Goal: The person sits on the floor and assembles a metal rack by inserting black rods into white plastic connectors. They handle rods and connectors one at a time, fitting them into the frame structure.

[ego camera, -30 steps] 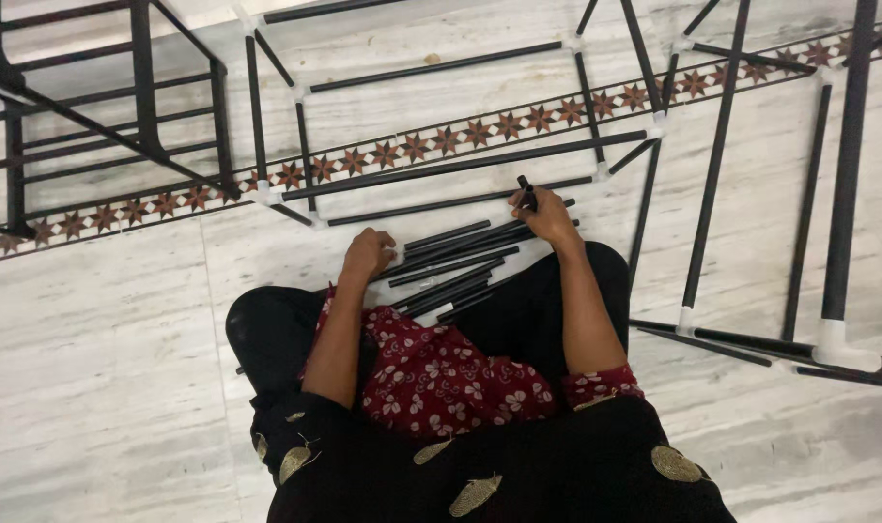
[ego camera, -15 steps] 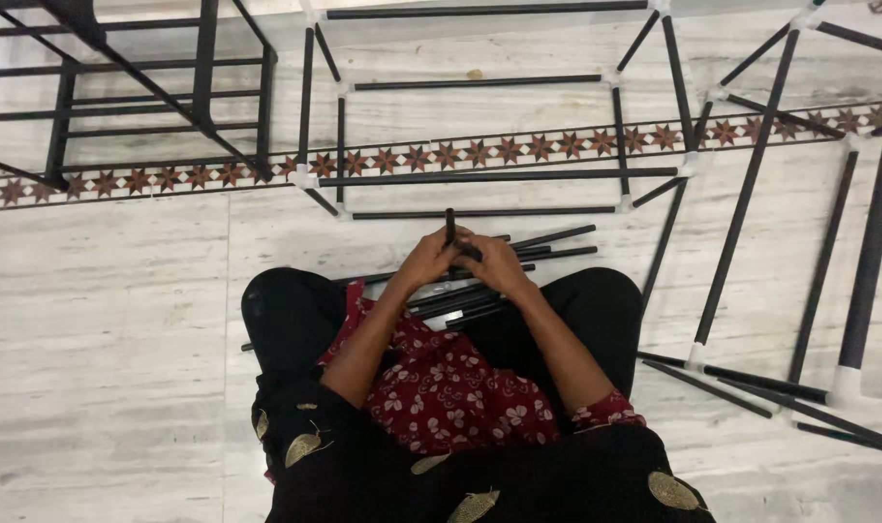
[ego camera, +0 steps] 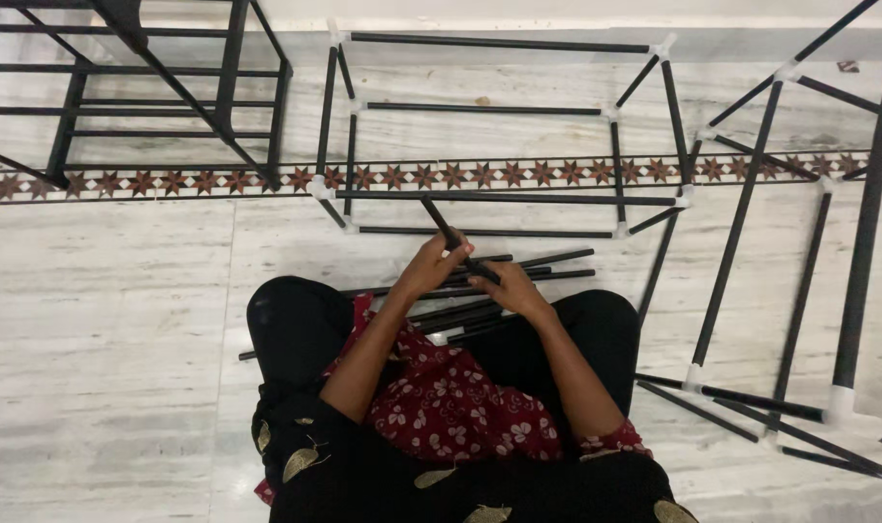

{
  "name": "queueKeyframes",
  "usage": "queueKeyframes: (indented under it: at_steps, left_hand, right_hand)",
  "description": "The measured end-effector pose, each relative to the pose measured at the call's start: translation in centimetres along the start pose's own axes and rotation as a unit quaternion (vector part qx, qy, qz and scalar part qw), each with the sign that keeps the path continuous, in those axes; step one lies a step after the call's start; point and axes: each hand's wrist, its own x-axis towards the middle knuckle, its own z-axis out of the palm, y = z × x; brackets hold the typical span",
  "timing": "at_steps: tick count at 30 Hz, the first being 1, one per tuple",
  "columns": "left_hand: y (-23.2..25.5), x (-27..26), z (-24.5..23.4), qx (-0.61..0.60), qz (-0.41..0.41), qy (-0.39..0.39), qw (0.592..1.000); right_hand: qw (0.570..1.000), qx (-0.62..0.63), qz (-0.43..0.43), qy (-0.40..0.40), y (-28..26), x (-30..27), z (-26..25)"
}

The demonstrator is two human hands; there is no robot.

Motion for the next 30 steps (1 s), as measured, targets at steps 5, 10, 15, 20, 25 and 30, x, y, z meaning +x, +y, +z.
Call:
queueKeyframes:
  at_steps: [5, 10, 15, 20, 25, 30]
  left_hand:
    - [4.4, -0.6, 0.3, 0.052, 0.040, -0.007, 0.998]
    - [7.4, -0.7, -5.0, 0.019, 0.083, 0.193, 0.977]
    - [5.8, -2.0, -11.7, -0.001, 0.282, 0.425, 0.860]
    - [5.3, -2.6, -16.2, -0.203, 0.266, 0.529, 0.780]
    - [4.6, -2.3, -16.7, -0.196, 0.238, 0.540, 0.783]
    - [3.9, -2.3, -16.3, -0.094, 0.216, 0.554, 0.799]
  right_hand:
    - [0.998, 0.029, 0.047, 0.032, -0.5, -1.2, -0.7]
    - [0.979, 0.139, 0.076, 0.131, 0.4, -2.7, -2.9]
    - [0.948, 0.201, 0.137, 0.205, 2.3, -3.0, -4.4]
    - [0.937, 0.233, 0.161, 0.204, 2.3, -1.7, -4.2]
    - [0.941, 0.224, 0.169, 0.187, 3.3, -1.3, -4.0]
    - [0.946, 0.219, 0.161, 0.176, 3.3, -1.8, -3.7]
